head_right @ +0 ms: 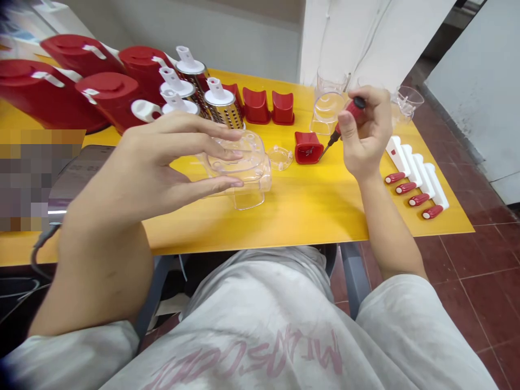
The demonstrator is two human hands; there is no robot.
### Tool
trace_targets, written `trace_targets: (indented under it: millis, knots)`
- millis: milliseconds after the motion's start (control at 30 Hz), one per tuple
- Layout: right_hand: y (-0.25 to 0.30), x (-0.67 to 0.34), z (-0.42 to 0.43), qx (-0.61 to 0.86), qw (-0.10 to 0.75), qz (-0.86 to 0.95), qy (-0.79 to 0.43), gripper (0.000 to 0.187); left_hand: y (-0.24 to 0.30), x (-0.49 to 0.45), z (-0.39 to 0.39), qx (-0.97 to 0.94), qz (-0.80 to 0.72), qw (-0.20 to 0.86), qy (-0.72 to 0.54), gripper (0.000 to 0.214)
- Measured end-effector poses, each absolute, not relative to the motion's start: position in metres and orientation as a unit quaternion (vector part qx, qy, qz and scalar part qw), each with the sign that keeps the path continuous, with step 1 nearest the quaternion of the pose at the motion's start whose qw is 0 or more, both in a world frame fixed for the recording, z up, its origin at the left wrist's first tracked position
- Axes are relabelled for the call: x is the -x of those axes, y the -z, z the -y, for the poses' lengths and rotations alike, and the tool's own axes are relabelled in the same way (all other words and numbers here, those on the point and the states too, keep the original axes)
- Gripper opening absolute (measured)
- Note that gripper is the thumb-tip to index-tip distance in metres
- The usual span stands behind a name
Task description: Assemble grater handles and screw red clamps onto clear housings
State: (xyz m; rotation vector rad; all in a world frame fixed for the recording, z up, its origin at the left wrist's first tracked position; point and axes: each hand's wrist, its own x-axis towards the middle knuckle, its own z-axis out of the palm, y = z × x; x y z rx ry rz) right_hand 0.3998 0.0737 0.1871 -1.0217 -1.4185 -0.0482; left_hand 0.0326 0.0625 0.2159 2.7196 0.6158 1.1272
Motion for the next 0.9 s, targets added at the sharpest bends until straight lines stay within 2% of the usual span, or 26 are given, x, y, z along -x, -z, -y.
trace_targets:
  millis: [233, 633, 900]
  knots:
    - [-0.179, -0.399, -0.073, 0.458, 0.608, 0.649, -0.018, 0.077, -0.216, -0.031, -0.063, -0.904, -0.201, 0.066, -0.371, 0.037]
    - [-0.165, -0.398, -0.079, 0.458, 0.586, 0.665, -0.063, 0.066, -0.214, -0.031, -0.065, -0.904, -0.192, 0.065, -0.377, 0.036]
    - [-0.164, -0.394, -0.077, 0.473, 0.579, 0.661, -0.059, 0.068, -0.214, -0.032, -0.065, -0.903, -0.198, 0.063, -0.375, 0.035]
